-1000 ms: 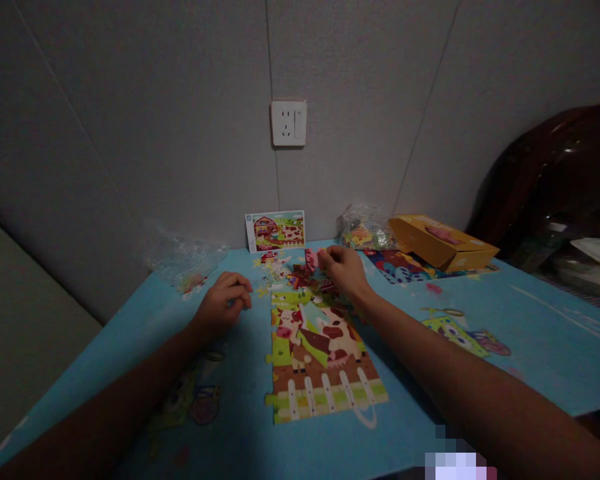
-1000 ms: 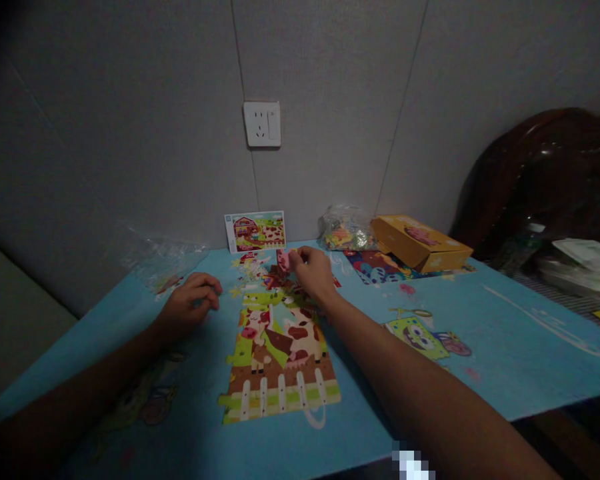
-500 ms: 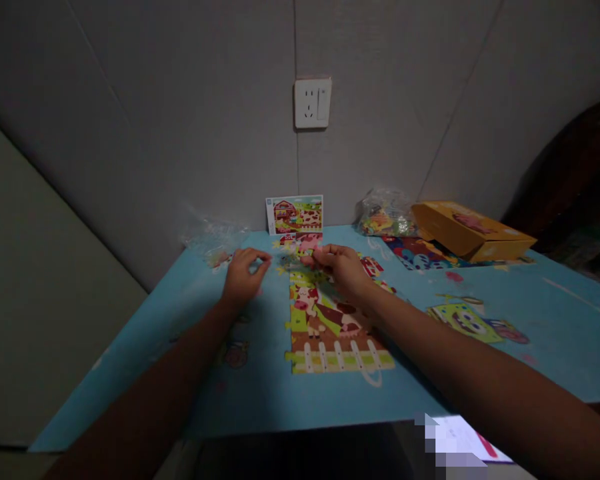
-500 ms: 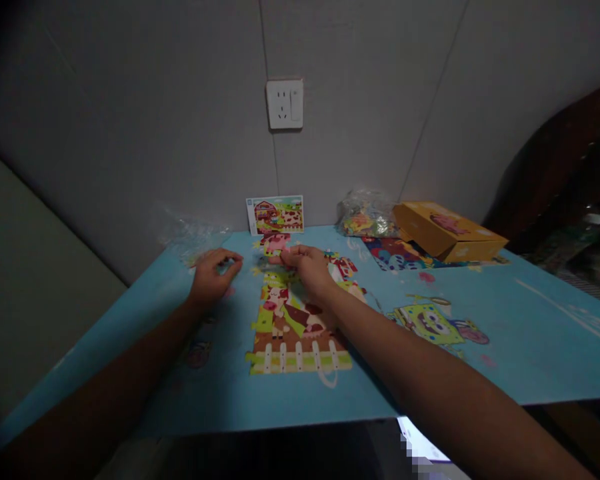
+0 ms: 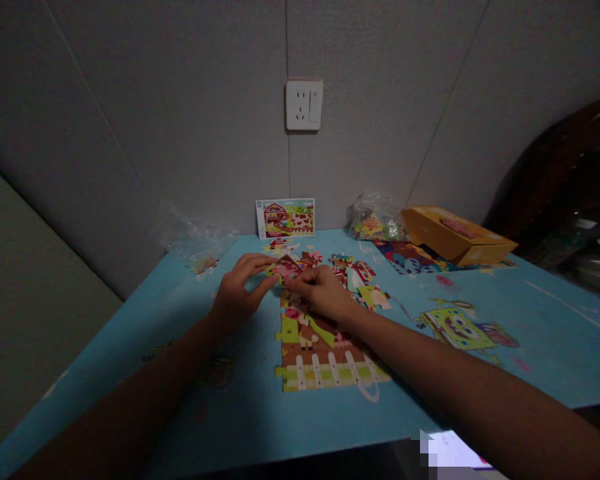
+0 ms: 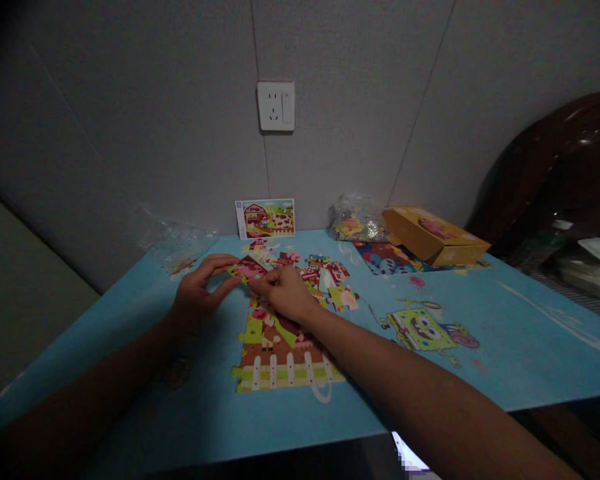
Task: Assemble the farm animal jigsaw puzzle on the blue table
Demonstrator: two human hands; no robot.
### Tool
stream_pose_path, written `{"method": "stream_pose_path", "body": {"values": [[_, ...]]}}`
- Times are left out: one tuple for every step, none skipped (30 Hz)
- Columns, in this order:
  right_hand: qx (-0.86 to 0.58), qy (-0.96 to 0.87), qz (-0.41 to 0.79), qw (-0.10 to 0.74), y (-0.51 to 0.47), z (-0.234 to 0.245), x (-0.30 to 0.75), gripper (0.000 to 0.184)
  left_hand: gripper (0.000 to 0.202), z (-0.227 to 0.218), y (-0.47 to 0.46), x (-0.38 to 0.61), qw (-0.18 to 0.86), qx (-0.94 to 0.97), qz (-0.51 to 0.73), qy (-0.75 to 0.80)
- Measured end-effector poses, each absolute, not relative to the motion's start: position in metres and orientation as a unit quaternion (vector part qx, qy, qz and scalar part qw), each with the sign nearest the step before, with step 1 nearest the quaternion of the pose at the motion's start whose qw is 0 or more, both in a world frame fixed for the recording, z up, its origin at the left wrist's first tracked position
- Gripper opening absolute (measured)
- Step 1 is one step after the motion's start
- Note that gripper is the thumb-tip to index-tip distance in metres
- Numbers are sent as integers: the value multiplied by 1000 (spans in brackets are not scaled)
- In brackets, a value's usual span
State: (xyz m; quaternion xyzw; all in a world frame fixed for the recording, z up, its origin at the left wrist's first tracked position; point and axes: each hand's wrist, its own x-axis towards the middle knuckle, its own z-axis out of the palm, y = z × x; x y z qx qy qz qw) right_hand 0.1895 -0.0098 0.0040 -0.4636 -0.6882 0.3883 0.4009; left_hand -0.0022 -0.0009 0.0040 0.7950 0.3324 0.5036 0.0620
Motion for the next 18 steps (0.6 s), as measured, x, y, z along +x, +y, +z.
{"method": "stream_pose_path", "body": {"values": [[-491,-704,348,376,-11,4,189,46,16,3,-1,-2,76,793,502,337],[-513,-715,308,362,-13,5,188,48,14,3,-1,-2,93,788,502,345],[-529,-720,271,358,-14,6,187,49,13,1,-1,-1,114,780,502,356],[-536,-723,243,362,-15,7,187,48,14,0,0,-1,139,771,503,366],[-534,-725,226,370,-15,8,188,45,16,-2,1,0,166,760,505,375],[-526,-727,217,383,-15,8,188,42,18,-4,1,0,193,750,506,379],[-515,-728,211,400,-14,9,190,38,21,-5,2,1,220,744,504,380],[-501,-730,210,415,-13,9,191,35,26,-6,2,1,243,742,496,379],[-487,-730,212,429,-11,8,193,33,32,-7,1,1,258,746,485,375],[-475,-729,218,442,-10,8,195,32,38,-7,1,2,262,757,471,370],[-466,-725,228,453,-8,7,196,32,44,-6,0,2,255,771,456,363],[-459,-719,239,463,-7,6,198,32,49,-6,-2,2,239,788,441,357],[-454,-713,250,471,-5,6,199,33,53,-5,-3,3,217,802,430,352],[-452,-707,260,478,-4,5,200,34,54,-3,-4,3,195,814,423,347],[-451,-702,267,482,-4,5,201,37,54,-3,-4,3,177,823,418,342],[-451,-700,271,483,-3,5,202,39,53,-2,-4,2,164,829,415,337],[-451,-699,274,483,-3,5,202,41,51,-1,-4,2,151,833,416,332],[-449,-699,276,483,-2,5,202,43,49,-1,-4,1,135,837,417,328]]}}
